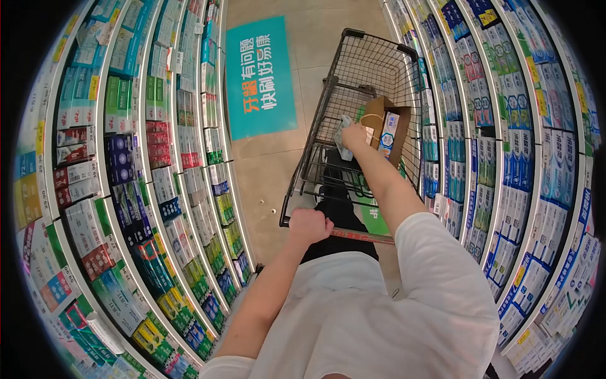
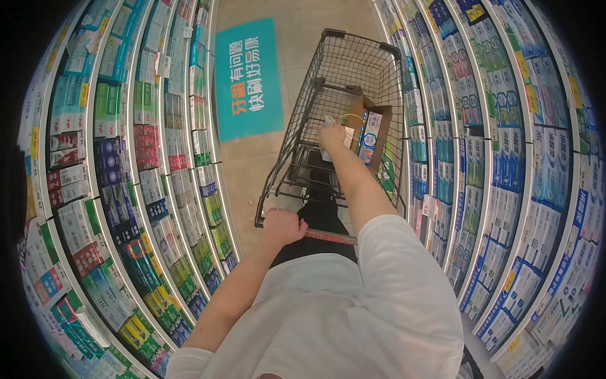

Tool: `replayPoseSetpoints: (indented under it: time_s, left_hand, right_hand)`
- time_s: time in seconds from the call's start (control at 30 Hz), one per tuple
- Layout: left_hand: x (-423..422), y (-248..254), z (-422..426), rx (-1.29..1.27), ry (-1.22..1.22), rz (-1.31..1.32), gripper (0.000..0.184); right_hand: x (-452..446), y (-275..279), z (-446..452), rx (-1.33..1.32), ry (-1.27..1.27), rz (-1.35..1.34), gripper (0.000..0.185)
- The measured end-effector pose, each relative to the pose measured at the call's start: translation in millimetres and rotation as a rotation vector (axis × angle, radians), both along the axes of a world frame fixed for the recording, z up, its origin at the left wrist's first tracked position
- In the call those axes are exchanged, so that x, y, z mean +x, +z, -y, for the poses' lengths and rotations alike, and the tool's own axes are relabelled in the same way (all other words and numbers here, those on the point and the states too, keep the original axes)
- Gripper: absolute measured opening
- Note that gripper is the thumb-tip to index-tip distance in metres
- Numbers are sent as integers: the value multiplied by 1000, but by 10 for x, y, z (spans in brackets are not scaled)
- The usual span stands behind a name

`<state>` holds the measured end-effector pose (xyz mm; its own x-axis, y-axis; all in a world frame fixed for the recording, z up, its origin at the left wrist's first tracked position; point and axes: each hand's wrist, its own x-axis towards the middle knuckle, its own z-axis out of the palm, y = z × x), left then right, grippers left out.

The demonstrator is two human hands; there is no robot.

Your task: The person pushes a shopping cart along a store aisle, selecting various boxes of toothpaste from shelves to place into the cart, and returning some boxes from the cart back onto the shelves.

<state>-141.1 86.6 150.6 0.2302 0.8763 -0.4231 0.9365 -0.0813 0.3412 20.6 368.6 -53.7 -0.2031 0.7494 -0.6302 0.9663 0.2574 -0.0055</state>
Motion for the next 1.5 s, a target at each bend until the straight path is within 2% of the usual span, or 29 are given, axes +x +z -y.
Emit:
replayPoseSetpoints:
  time_s: [0.07,0.1,0.17,0.2,0.3,0.33,0.4,0.47,0.53,0.6,0.63,0.67,0.73,0.87,1.07,1.5]
  left_hand:
    - [31,36,-20,-15,-7,-10,45]
    - [42,55,-34,-33,-3,-22,45]
    - [55,67,-37,-31,-11,-26,45]
    - [58,70,-43,-30,-12,-33,46]
    - [70,104,-68,-88,-17,-68,43]
    - [70,99,-68,-86,-25,-63,43]
    - [58,78,-56,-68,-18,-42,47]
    - [80,79,-58,-83,-23,-62,45]
    - [96,104,-79,-127,-21,-87,42]
    - [116,186,-105,-144,-31,-99,43]
    - [127,224,-122,-164,-30,-114,44]
    - [130,241,-127,-157,-42,-112,44]
    - [142,274,-124,-177,-49,-145,46]
    - [90,372,-160,-202,-56,-155,49]
    - [33,241,-254,-238,-78,-160,55]
    - [53,404,-387,-366,99,-121,58]
  right_hand:
    - [72,158,175,168,102,-93,32]
    - [108,219,277,172,93,-90,32]
    - [210,337,511,394,151,-240,31]
    - [295,404,606,398,146,-234,31]
    - [594,610,911,364,-45,-696,30]
    - [702,957,977,208,-121,-669,29]
    - [928,1499,1315,387,-289,-793,17]
    - [1243,1813,1740,573,-312,-874,13]
    - [1537,2185,2245,571,-248,-788,16]
    - [1864,2241,2755,520,-102,-726,24]
    - [2000,2237,2953,530,-109,-720,24]
    - [2112,2225,3135,433,-97,-645,28]
    - [2223,2233,3215,201,-25,-500,41]
    - [2042,2357,3176,125,18,-469,50]
    - [1906,2303,2968,-95,-91,-202,32]
    - [1909,2320,2587,-278,-48,-158,32]
